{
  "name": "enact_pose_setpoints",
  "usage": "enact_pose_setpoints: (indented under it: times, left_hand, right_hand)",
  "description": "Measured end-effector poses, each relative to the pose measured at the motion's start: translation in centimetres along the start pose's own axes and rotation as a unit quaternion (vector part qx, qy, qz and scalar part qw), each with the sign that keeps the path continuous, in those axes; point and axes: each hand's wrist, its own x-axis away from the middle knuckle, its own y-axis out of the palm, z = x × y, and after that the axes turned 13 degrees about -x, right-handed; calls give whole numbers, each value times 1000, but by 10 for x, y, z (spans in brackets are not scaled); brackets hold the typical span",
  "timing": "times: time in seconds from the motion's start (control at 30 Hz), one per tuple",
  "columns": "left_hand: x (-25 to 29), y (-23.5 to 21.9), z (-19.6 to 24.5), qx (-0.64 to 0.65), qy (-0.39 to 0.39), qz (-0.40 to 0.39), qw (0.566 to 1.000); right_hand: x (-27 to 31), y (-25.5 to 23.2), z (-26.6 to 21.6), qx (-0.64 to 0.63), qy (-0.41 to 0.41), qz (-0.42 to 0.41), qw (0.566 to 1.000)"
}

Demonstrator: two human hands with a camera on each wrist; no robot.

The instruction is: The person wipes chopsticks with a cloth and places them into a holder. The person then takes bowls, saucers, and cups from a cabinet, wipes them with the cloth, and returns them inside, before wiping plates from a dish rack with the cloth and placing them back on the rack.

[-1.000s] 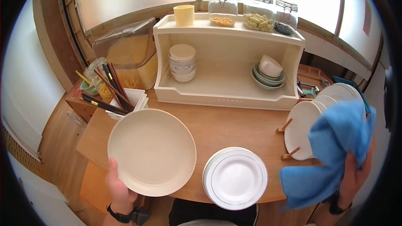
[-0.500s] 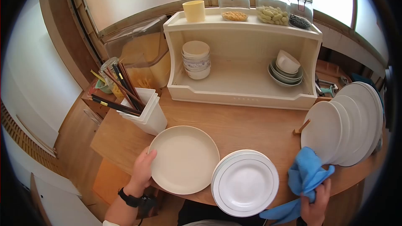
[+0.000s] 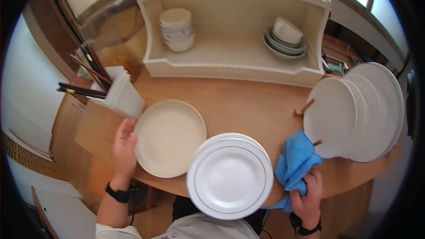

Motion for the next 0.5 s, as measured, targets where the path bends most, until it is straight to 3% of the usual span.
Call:
enact_pose_setpoints:
  times: [0.17, 0.23, 0.27, 0.3, 0.33, 0.4, 0.43, 0.5]
  left_hand:
    - [44, 3, 41, -108, 67, 55, 990]
    - [68, 6, 61, -203, 167, -12, 965]
    - [77, 12, 66, -249, 216, -45, 943]
    - [86, 22, 69, -182, 184, -84, 962]
    - [94, 32, 71, -113, 151, -123, 974]
    - [96, 51, 80, -58, 104, -188, 975]
    - [97, 64, 88, 8, 32, -178, 983]
    - [89, 66, 91, -25, 38, -208, 977]
  right_hand:
    - [0, 0, 4, -25, 13, -9, 1000]
    - [6, -1, 4, -43, 16, -9, 999]
    - [13, -2, 2, -135, 70, 25, 988]
    - [20, -4, 1, -224, 125, 58, 965]
    - [27, -2, 1, -223, 124, 52, 965]
    - [38, 9, 1, -339, 135, 221, 904]
    - [38, 9, -6, -397, 140, 234, 876]
    - [34, 17, -20, -413, 134, 194, 880]
